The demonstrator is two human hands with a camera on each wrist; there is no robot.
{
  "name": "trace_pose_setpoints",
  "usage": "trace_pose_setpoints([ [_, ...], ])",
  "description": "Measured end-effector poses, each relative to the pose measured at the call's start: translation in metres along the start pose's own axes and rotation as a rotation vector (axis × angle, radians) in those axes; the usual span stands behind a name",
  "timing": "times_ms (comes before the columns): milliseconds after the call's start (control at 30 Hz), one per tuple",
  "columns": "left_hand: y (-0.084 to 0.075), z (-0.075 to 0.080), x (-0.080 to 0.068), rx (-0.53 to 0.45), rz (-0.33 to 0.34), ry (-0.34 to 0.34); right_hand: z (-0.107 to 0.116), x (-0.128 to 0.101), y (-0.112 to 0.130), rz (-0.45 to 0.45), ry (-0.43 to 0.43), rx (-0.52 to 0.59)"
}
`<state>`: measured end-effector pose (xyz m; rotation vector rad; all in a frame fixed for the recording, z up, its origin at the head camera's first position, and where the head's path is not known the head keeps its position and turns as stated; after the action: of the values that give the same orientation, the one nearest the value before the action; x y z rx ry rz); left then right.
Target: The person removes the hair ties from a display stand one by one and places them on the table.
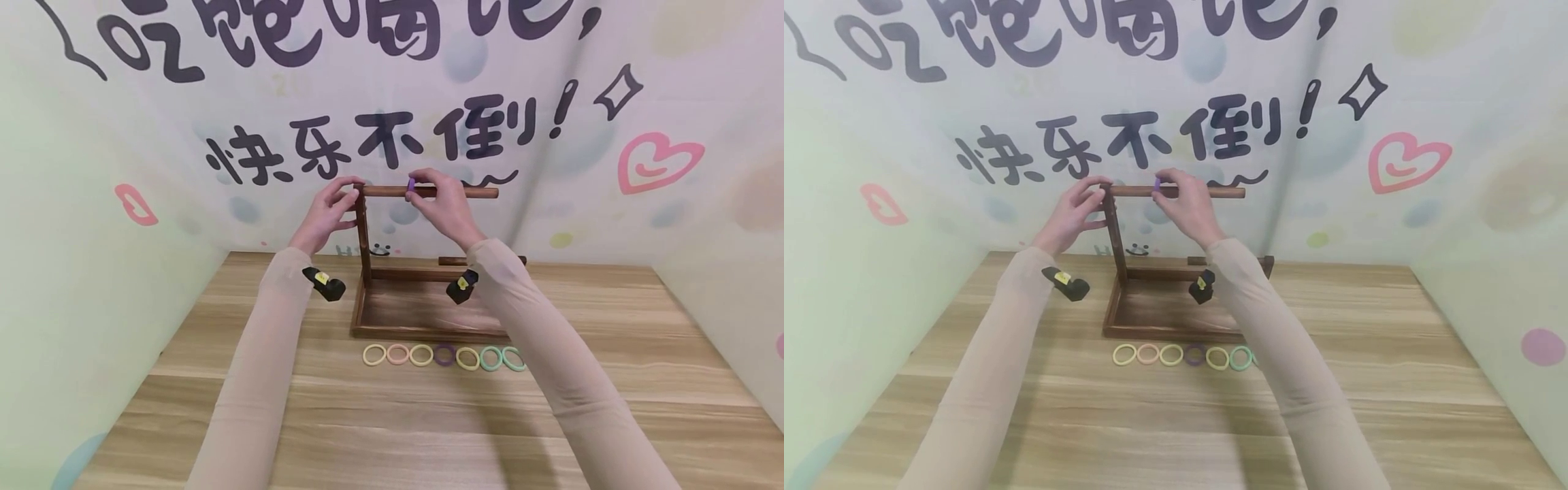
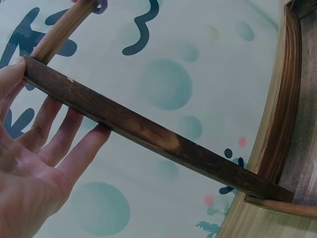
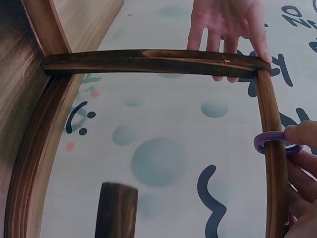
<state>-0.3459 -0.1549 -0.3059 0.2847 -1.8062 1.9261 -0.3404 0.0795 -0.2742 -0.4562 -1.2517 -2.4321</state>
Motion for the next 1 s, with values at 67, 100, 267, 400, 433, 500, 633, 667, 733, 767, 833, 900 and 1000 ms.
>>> trace_pose_setpoints([
  [67,0.000,0.000,0.000,-0.003,-0.002,0.000,0.003,-0.001,-0.002,-0.004,-0.006,-0.007],
  [100,-0.001,0.000,0.000,-0.003,-0.005,0.002,0.005,-0.001,-0.003,-0.007,-0.006,-0.010],
  [267,0.000,0.001,-0.001,-0.009,-0.026,0.013,0.011,-0.002,-0.008,-0.013,-0.011,-0.024],
  [400,0.000,0.001,0.000,-0.009,-0.025,0.014,0.016,-0.003,-0.011,-0.012,-0.013,-0.034],
  [433,-0.001,0.001,0.000,-0.009,-0.020,0.013,0.017,-0.004,-0.011,-0.010,-0.015,-0.035],
  [500,-0.001,0.000,0.000,-0.006,-0.014,0.014,0.019,-0.005,-0.012,-0.012,-0.014,-0.043],
  [633,0.000,0.001,0.000,-0.011,-0.008,0.015,0.023,-0.008,-0.014,-0.019,-0.022,-0.052],
  [667,0.000,0.001,0.000,-0.012,-0.010,0.017,0.024,-0.008,-0.014,-0.022,-0.023,-0.052],
  [733,0.000,0.001,0.000,-0.018,-0.012,0.020,0.027,-0.009,-0.016,-0.024,-0.028,-0.049],
  [767,0.000,0.001,0.000,-0.019,-0.012,0.021,0.028,-0.009,-0.017,-0.027,-0.029,-0.045],
  [833,0.000,0.001,-0.001,-0.018,-0.010,0.020,0.031,-0.011,-0.018,-0.028,-0.032,-0.042],
  [900,0.000,0.001,0.000,-0.019,-0.006,0.020,0.033,-0.011,-0.021,-0.029,-0.035,-0.041],
  [1000,0.001,0.001,0.000,-0.013,-0.008,0.024,0.038,-0.013,-0.025,-0.025,-0.043,-0.033],
])
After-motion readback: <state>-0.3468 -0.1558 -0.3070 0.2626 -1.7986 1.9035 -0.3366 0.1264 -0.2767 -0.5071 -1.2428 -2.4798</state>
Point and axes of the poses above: each hand's wrist, its own x-axis towards the middle knuckle, its own z-axis out of the back of the hand, y = z × x, the point moved 1 cm from there along x, towards the middle knuckle, and after that the axes turned 12 degrees about -z, right-handed, at the moved point
